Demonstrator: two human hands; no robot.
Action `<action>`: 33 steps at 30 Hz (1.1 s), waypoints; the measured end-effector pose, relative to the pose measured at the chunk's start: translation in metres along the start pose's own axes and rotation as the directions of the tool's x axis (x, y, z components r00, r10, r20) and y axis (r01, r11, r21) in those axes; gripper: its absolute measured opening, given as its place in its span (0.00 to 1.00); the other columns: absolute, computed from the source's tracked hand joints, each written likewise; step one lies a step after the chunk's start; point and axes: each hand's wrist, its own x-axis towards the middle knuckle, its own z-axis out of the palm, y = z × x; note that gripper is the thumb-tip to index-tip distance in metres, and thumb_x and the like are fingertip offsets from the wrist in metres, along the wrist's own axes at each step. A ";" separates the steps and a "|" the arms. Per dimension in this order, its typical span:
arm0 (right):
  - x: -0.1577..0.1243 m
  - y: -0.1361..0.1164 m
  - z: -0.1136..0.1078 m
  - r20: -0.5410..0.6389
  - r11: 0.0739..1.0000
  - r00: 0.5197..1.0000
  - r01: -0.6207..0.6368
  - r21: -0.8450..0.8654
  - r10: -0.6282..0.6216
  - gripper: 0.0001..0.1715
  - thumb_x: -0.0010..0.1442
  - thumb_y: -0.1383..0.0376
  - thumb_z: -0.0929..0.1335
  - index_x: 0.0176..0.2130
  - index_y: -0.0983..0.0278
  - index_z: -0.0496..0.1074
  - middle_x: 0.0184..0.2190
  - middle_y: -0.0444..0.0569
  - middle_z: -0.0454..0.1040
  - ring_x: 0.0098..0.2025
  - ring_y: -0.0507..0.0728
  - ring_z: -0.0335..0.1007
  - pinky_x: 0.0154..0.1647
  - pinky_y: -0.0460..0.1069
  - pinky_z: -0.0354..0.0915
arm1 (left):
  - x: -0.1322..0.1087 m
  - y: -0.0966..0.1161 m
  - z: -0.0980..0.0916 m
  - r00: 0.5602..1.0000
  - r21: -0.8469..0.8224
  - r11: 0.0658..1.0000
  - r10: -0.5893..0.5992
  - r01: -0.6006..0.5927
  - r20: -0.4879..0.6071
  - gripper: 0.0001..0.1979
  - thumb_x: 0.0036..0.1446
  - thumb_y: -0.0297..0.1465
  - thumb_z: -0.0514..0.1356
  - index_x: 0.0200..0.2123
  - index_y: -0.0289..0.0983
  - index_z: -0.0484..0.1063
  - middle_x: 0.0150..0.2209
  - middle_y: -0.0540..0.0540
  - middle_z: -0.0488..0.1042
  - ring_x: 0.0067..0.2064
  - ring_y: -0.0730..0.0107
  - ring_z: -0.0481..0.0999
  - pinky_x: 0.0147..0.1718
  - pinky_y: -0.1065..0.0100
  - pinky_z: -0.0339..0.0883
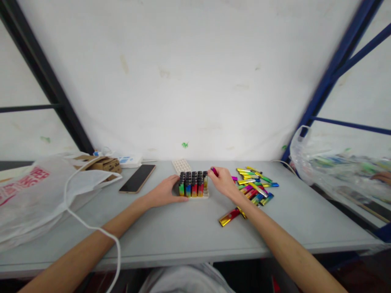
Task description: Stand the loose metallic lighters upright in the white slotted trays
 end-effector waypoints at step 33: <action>0.007 0.009 -0.029 0.406 0.932 0.906 0.245 -0.267 -0.122 0.24 0.68 0.52 0.71 0.25 0.63 0.76 0.18 0.45 0.74 0.21 0.51 0.65 0.28 0.47 0.54 | 0.002 -0.001 -0.001 1.000 0.002 1.000 -0.011 0.011 -0.015 0.38 0.49 0.56 0.71 0.55 0.36 0.75 0.54 0.36 0.79 0.55 0.41 0.78 0.58 0.50 0.70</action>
